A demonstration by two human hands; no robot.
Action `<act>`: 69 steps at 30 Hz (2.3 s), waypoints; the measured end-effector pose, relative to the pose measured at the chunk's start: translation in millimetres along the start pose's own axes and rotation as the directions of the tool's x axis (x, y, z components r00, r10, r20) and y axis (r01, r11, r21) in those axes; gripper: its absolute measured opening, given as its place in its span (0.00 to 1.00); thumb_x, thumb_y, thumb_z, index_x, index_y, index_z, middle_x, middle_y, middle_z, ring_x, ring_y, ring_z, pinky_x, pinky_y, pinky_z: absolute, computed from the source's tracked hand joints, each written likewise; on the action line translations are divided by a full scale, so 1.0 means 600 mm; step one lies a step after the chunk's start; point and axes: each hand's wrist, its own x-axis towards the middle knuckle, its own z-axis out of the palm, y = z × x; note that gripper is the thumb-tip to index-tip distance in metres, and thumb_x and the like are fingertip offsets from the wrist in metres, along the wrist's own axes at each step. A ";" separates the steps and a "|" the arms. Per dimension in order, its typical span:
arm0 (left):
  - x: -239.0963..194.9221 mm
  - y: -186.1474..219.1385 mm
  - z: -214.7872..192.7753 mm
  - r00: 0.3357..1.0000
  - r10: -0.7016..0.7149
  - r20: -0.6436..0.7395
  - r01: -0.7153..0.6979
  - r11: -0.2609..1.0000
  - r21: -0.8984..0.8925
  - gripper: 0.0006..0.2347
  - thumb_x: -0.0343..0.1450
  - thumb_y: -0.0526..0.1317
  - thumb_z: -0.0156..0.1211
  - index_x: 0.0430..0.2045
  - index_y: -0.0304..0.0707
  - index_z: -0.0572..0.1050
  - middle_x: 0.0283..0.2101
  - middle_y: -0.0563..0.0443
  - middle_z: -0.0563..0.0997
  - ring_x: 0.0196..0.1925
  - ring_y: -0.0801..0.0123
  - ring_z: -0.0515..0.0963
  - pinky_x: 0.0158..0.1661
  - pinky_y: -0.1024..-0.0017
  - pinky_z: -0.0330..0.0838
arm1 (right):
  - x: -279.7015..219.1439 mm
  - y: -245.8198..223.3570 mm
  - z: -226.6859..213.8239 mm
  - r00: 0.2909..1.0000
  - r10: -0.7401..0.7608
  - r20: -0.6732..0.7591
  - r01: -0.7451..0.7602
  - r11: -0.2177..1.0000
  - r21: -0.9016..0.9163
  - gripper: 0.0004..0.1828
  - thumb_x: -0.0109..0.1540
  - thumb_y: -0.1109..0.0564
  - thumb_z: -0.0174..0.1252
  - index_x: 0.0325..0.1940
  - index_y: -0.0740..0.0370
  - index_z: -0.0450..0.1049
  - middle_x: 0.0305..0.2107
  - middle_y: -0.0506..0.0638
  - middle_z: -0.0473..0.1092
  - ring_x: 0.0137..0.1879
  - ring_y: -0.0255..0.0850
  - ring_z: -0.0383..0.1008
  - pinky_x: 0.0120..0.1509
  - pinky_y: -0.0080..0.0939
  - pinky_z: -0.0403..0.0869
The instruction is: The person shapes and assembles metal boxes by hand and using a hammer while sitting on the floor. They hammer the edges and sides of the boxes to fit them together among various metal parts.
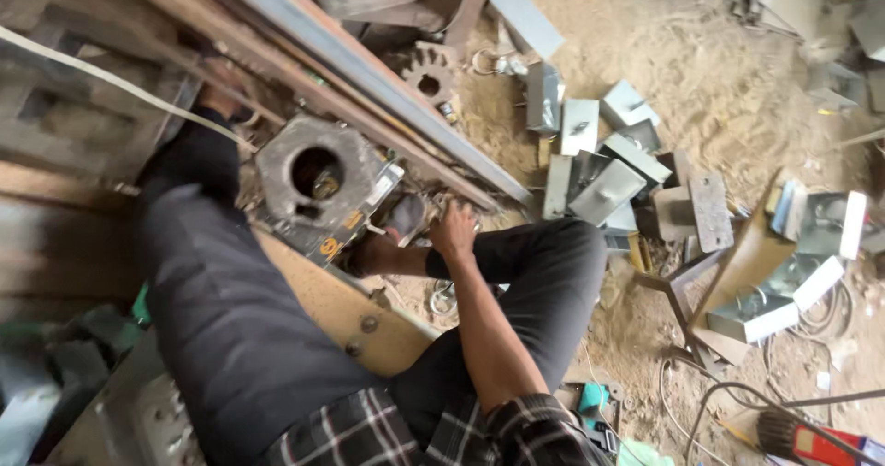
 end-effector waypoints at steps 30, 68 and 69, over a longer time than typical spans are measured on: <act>0.013 -0.159 -0.179 0.971 -0.139 -0.195 0.152 0.987 0.058 0.13 0.66 0.45 0.62 0.14 0.41 0.69 0.26 0.45 0.73 0.31 0.54 0.71 0.33 0.59 0.68 | 0.004 -0.022 0.003 0.913 -0.069 0.403 0.167 0.962 -0.215 0.20 0.55 0.45 0.67 0.48 0.52 0.81 0.49 0.57 0.76 0.54 0.55 0.78 0.52 0.59 0.78; -0.255 0.130 -0.023 0.992 0.028 -0.122 -0.027 1.000 0.004 0.32 0.76 0.56 0.57 0.66 0.29 0.57 0.63 0.35 0.63 0.68 0.50 0.66 0.67 0.56 0.62 | 0.009 -0.094 -0.002 0.724 0.146 0.675 0.357 0.757 -0.547 0.19 0.67 0.44 0.55 0.63 0.33 0.74 0.57 0.46 0.73 0.60 0.47 0.76 0.55 0.60 0.76; -0.247 0.125 -0.023 0.986 -0.005 -0.165 0.006 1.000 0.006 0.29 0.79 0.56 0.52 0.66 0.30 0.60 0.64 0.35 0.63 0.69 0.51 0.66 0.68 0.56 0.60 | 0.012 -0.088 0.011 0.733 0.119 0.670 0.369 0.759 -0.537 0.18 0.67 0.44 0.55 0.62 0.33 0.75 0.57 0.46 0.73 0.60 0.47 0.76 0.53 0.59 0.77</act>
